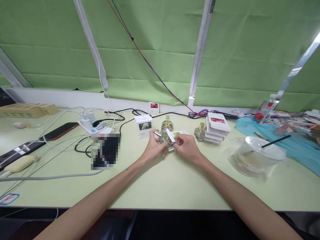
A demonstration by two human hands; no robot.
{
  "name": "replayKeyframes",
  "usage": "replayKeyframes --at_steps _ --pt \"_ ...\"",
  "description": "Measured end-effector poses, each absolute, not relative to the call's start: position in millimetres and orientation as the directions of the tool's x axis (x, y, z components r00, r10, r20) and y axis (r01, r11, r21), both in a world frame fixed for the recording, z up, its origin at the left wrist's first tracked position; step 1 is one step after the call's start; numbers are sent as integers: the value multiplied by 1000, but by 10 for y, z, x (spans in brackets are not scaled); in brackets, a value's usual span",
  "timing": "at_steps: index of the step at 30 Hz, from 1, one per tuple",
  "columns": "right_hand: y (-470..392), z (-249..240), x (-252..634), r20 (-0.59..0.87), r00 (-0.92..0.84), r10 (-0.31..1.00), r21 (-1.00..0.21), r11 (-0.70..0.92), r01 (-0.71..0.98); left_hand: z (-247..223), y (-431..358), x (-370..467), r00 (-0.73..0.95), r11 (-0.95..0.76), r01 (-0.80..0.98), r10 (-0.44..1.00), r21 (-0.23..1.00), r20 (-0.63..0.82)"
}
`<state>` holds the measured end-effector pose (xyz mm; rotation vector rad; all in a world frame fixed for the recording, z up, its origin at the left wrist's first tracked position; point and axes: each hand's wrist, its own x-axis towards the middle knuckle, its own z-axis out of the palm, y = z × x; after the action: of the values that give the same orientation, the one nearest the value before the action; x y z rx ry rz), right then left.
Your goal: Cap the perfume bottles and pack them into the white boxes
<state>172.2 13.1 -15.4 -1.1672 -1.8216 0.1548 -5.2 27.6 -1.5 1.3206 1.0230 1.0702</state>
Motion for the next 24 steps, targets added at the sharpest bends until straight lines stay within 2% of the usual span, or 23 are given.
replayKeyframes --at_steps 5,10,24 --pt "152 -157 1753 619 -101 779 -542 516 664 1 266 -53 311 17 -97 950 995 14" --pt "153 -145 1766 613 -115 781 -535 518 668 -55 292 -66 341 12 -94 940 996 21" --pt "143 -112 1816 529 -194 826 -571 515 639 -85 263 -29 284 21 23 958 1000 -27"
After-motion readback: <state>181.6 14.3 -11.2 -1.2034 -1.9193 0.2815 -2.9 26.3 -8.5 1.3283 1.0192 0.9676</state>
